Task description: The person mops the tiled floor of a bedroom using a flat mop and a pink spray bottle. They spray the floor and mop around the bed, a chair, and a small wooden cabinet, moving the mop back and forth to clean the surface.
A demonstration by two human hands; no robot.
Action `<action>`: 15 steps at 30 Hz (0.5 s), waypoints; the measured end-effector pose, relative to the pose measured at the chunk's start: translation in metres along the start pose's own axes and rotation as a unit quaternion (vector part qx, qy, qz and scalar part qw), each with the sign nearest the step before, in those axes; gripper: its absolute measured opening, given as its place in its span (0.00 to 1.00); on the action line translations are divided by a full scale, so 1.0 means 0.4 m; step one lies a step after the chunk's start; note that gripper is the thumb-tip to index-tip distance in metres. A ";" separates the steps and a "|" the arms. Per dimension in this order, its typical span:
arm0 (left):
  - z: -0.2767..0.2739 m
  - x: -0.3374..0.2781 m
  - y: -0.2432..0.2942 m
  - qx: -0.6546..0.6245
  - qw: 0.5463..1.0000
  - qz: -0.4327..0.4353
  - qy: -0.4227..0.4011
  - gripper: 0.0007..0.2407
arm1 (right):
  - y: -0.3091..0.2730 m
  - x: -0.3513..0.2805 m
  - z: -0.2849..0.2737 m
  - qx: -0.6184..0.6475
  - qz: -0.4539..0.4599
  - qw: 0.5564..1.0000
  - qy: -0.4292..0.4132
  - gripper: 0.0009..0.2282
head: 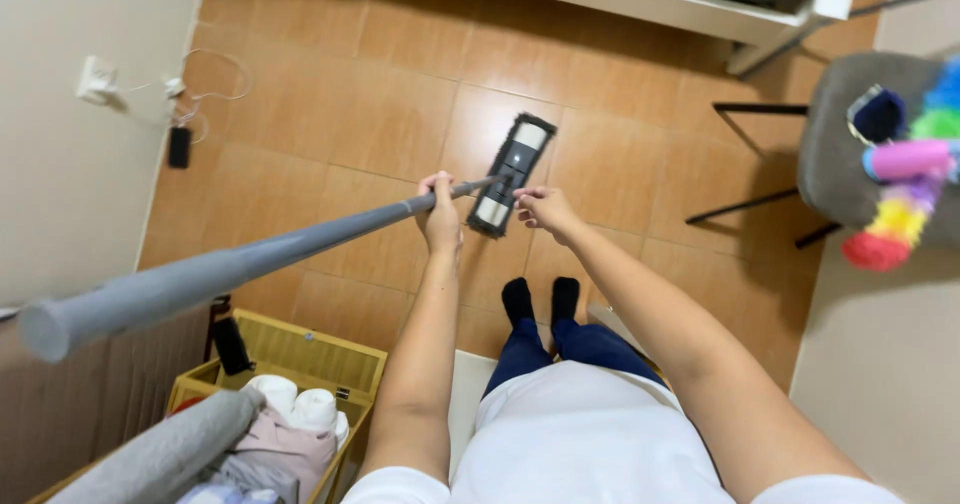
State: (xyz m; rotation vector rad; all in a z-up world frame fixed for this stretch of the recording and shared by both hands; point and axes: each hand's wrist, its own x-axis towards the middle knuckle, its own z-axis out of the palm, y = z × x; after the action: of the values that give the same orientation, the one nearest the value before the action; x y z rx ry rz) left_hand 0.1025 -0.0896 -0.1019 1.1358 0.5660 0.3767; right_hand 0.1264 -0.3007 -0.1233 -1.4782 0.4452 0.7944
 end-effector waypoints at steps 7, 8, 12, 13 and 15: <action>0.024 -0.050 0.066 0.017 1.000 -0.025 -0.003 0.07 | 0.043 -0.063 -0.057 -0.020 0.010 0.999 0.034 0.09; 0.023 -0.049 0.068 0.024 0.999 -0.026 -0.009 0.08 | 0.039 -0.067 -0.052 -0.032 0.016 0.999 0.034 0.09; 0.041 -0.080 0.084 0.066 0.997 -0.023 -0.030 0.08 | 0.078 -0.057 -0.069 -0.010 -0.008 1.000 0.012 0.09; 0.046 -0.093 0.078 0.069 0.997 -0.026 -0.032 0.08 | 0.073 -0.078 -0.074 -0.007 -0.005 1.000 0.014 0.09; 0.067 -0.107 0.072 0.122 0.991 -0.006 -0.051 0.09 | 0.044 -0.111 -0.088 -0.024 -0.010 1.000 0.010 0.10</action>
State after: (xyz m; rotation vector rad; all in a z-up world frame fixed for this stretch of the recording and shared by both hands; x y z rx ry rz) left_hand 0.0843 -0.1222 -0.0571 1.3790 0.5379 0.2413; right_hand 0.0906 -0.3456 -0.1070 -1.5340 0.4296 0.7796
